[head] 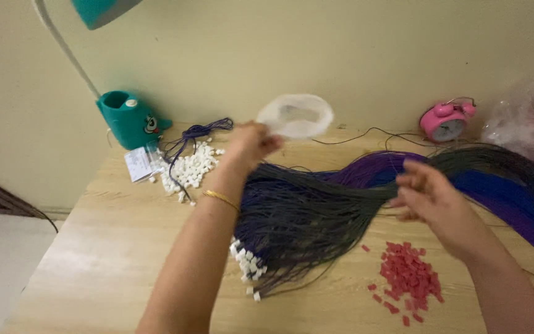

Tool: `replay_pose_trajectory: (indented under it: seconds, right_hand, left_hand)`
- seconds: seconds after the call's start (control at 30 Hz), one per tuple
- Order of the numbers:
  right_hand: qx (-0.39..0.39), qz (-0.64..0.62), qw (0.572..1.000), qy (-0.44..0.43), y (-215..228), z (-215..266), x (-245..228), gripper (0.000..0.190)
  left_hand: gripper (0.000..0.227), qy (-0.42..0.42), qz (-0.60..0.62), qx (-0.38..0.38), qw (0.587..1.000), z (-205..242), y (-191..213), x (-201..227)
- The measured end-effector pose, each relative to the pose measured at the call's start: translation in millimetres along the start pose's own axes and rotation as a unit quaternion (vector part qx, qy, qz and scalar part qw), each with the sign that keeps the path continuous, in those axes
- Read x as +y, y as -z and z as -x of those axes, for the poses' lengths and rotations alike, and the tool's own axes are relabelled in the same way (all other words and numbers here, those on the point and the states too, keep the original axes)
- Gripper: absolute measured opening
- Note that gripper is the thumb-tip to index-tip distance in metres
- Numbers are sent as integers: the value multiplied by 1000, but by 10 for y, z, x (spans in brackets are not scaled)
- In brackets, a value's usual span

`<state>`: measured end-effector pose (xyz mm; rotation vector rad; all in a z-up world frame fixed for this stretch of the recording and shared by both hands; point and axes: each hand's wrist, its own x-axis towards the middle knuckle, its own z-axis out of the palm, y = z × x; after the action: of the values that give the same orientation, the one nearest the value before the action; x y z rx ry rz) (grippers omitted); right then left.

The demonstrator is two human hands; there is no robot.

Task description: Manually attach small red plastic components to the white connectors of organized wire bundles.

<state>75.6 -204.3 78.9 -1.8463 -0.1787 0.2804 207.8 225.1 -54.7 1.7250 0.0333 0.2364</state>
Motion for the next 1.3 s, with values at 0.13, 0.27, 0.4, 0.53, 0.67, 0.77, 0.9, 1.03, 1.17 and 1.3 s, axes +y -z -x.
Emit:
replay_pose_trajectory:
  seconds: [0.13, 0.27, 0.4, 0.53, 0.67, 0.77, 0.9, 1.03, 1.17, 1.3]
  right_hand:
    - [-25, 24, 998, -56, -40, 131, 229, 60]
    - [-2, 104, 986, -128, -2, 342, 479, 50]
    - [-18, 65, 998, 13, 204, 721, 846, 43]
    - [30, 234, 971, 39, 66, 1245, 597, 21]
    - [71, 259, 963, 7, -81, 1588, 667, 19]
    - [70, 257, 964, 18, -200, 1703, 778, 19]
    - [48, 311, 947, 62, -493, 1687, 717, 23]
    - [100, 367, 911, 160, -502, 1515, 644, 27]
    - [150, 410, 851, 291, -341, 1122, 844, 29]
    - [104, 466, 826, 299, -394, 903, 901, 30]
  left_hand:
    - [34, 188, 328, 95, 921, 208, 382, 975]
    - [73, 180, 49, 128, 974, 305, 614, 784]
    - [62, -254, -466, 198, 824, 749, 715, 135]
    - [31, -91, -310, 105, 940, 2102, 307, 1423]
    - [22, 34, -388, 26, 921, 3245, 4, 1738]
    - [26, 116, -419, 4, 901, 3737, -186, 1568]
    - [32, 65, -455, 29, 887, 3993, -313, 1313]
    - [30, 21, -473, 50, 879, 4026, -415, 1250]
    - [27, 10, -475, 59, 878, 3982, -495, 1211]
    - [18, 10, -484, 77, 872, 3957, -566, 1201]
